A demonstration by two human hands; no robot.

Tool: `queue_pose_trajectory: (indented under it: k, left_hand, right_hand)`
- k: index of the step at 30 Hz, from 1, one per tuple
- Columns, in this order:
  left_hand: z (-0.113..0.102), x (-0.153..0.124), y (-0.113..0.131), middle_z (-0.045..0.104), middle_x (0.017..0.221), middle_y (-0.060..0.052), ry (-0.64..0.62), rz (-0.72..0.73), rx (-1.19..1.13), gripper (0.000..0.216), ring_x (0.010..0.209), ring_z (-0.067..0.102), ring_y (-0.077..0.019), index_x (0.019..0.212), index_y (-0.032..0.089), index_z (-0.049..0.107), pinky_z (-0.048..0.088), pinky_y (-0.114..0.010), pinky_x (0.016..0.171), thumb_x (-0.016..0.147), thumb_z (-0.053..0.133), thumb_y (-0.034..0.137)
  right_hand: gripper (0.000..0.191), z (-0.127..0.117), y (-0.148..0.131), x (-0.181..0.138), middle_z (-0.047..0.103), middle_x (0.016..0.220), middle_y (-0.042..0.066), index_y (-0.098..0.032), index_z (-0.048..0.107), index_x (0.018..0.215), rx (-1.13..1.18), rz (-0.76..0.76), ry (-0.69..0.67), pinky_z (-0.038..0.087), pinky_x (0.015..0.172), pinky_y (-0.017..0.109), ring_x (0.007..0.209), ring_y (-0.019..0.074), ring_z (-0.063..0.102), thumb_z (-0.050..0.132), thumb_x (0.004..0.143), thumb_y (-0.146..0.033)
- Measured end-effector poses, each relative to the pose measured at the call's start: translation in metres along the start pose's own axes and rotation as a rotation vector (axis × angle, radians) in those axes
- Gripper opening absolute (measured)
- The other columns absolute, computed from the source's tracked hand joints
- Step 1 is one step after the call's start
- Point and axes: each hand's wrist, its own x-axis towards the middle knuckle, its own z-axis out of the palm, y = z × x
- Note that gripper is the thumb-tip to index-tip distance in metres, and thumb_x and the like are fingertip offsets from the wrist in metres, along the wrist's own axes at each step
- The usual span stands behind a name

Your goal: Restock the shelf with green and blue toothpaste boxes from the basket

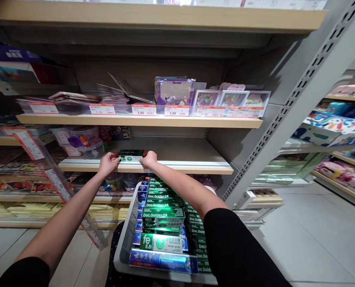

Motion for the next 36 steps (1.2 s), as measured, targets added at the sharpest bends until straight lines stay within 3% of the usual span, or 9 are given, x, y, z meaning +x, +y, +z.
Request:
queue_pose_trajectory:
  k: [7,12,15,18,22,25,28,32,36]
  left_hand:
    - [-0.001,0.001,0.001,0.069,0.092,-0.009,-0.049,-0.018,-0.025,0.039,0.092,0.067,-0.023,0.1,0.015,0.057,0.052,-0.037,0.088,0.065,0.073,0.025]
    - [-0.004,-0.012,0.005,0.064,0.117,-0.015,0.029,0.042,-0.215,0.052,0.113,0.061,-0.0205,0.122,0.014,0.049,0.045,-0.035,0.101,0.073,0.066,0.022]
    - [-0.009,-0.049,0.018,0.061,0.124,-0.014,0.13,0.171,-0.234,0.042,0.118,0.058,-0.0208,0.119,0.016,0.054,0.045,-0.034,0.102,0.079,0.062,0.027]
    - [-0.015,-0.108,0.04,0.064,0.117,-0.01,0.156,0.181,-0.227,0.034,0.112,0.061,-0.021,0.113,0.018,0.058,0.049,-0.035,0.098,0.083,0.06,0.033]
    - [-0.012,-0.197,0.064,0.068,0.106,-0.006,0.043,0.099,-0.229,0.025,0.1,0.065,-0.021,0.103,0.022,0.064,0.051,-0.037,0.096,0.085,0.058,0.037]
    - [-0.001,-0.249,0.07,0.068,0.108,-0.005,0.019,0.011,-0.244,0.022,0.101,0.065,-0.0212,0.101,0.025,0.066,0.05,-0.038,0.097,0.086,0.058,0.038]
    - [0.013,-0.283,0.069,0.067,0.114,-0.005,-0.008,-0.061,-0.297,0.025,0.106,0.064,-0.0219,0.105,0.026,0.064,0.05,-0.037,0.098,0.085,0.06,0.039]
    - [0.029,-0.302,0.068,0.063,0.124,-0.006,-0.083,-0.084,-0.38,0.035,0.115,0.061,-0.022,0.116,0.027,0.059,0.048,-0.037,0.102,0.082,0.064,0.037]
    - [0.037,-0.308,0.067,0.061,0.129,-0.008,-0.078,-0.095,-0.35,0.044,0.116,0.06,-0.0233,0.121,0.024,0.059,0.046,-0.039,0.105,0.081,0.065,0.04]
  right_hand:
    - [0.03,-0.002,-0.002,-0.005,0.069,0.088,0.006,-0.018,0.062,0.079,0.012,0.019,-0.075,0.051,0.076,0.03,0.083,0.0209,0.066,0.083,0.059,-0.026]
    - [0.041,-0.032,-0.007,-0.019,0.067,0.1,0.008,-0.015,0.058,0.096,0.193,-0.005,-0.113,0.054,0.077,0.028,0.089,0.0179,0.065,0.081,0.064,-0.025]
    - [0.044,-0.074,-0.004,-0.05,0.066,0.108,0.009,-0.016,0.056,0.106,0.408,-0.132,-0.081,0.053,0.085,0.03,0.097,0.0163,0.065,0.078,0.068,-0.021]
    - [0.036,-0.123,0.012,-0.101,0.066,0.112,0.008,-0.021,0.058,0.105,0.546,-0.319,-0.009,0.052,0.092,0.035,0.105,0.0189,0.063,0.074,0.074,-0.028]
    - [0.024,-0.16,0.051,-0.18,0.066,0.102,0.007,-0.022,0.061,0.1,0.555,-0.268,0.249,0.053,0.09,0.04,0.098,0.0209,0.064,0.068,0.08,-0.035]
    - [0.022,-0.157,0.081,-0.229,0.065,0.1,0.008,-0.022,0.061,0.099,0.495,-0.169,0.373,0.053,0.088,0.042,0.095,0.0221,0.063,0.064,0.083,-0.036]
    - [0.019,-0.142,0.103,-0.262,0.064,0.1,0.008,-0.022,0.059,0.099,0.474,-0.13,0.427,0.052,0.087,0.041,0.095,0.0223,0.063,0.062,0.085,-0.035]
    - [0.02,-0.125,0.115,-0.286,0.063,0.104,0.009,-0.023,0.058,0.103,0.461,-0.132,0.32,0.052,0.084,0.039,0.093,0.0216,0.063,0.062,0.085,-0.032]
    - [0.027,-0.118,0.116,-0.294,0.062,0.112,0.01,-0.023,0.058,0.11,0.458,-0.134,0.257,0.053,0.084,0.04,0.095,0.0228,0.063,0.061,0.085,-0.033]
